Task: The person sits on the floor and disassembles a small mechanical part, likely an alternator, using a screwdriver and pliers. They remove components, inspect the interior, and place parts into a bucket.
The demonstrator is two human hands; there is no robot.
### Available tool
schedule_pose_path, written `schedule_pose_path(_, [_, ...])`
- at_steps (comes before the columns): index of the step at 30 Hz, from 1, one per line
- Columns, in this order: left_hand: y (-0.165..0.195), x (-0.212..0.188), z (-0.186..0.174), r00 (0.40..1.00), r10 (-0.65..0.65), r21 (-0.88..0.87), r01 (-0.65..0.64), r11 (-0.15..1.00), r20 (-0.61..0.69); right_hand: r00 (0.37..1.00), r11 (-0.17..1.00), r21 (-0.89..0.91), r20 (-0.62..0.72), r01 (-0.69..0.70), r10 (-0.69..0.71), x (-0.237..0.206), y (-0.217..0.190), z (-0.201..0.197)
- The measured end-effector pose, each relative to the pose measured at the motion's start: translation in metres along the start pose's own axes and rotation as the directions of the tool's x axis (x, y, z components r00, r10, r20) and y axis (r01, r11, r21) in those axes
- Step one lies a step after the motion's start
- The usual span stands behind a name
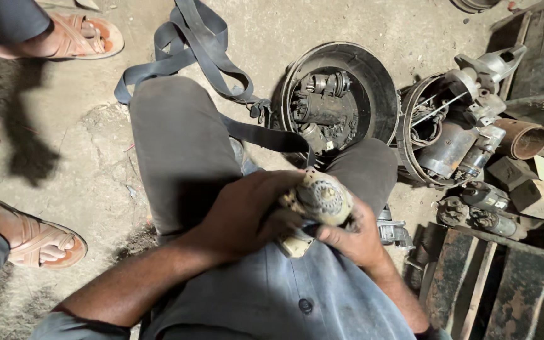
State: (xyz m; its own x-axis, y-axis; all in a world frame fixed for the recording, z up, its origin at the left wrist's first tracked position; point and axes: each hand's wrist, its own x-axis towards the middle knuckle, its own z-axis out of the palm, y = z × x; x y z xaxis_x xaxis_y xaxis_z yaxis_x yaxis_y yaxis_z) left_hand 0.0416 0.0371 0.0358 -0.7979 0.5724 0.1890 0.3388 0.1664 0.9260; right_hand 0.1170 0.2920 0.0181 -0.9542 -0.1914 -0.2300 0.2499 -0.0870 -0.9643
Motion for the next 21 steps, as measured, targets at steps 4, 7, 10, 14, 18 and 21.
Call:
schedule_pose_path(4, [0.011,0.004,-0.011,0.982,0.189,0.033,-0.189,0.981,0.014,0.979,0.979,-0.013,0.038,0.201,-0.201,0.004,-0.002,0.004])
schedule_pose_path(7, [0.017,0.006,-0.017,0.976,0.217,0.026,-0.217,0.976,0.022,0.97,0.972,-0.028,0.08,0.231,-0.228,0.004,-0.007,0.002])
schedule_pose_path(10, [0.021,0.007,-0.018,0.981,0.19,-0.008,-0.19,0.982,0.024,0.977,0.975,-0.105,0.106,0.197,-0.186,0.004,-0.013,-0.001])
schedule_pose_path(14, [0.024,0.007,-0.02,0.974,0.223,0.026,-0.224,0.974,0.038,0.972,0.965,-0.143,0.109,0.221,-0.206,0.005,-0.017,0.0])
schedule_pose_path(18, [0.027,0.009,-0.026,0.96,0.255,0.085,-0.265,0.96,0.112,0.947,0.944,-0.14,0.16,0.3,-0.277,0.008,-0.021,0.003])
schedule_pose_path(21, [0.033,0.011,-0.028,0.97,0.206,0.049,-0.214,0.976,0.128,0.951,0.935,-0.201,0.157,0.293,-0.265,0.009,-0.024,0.005])
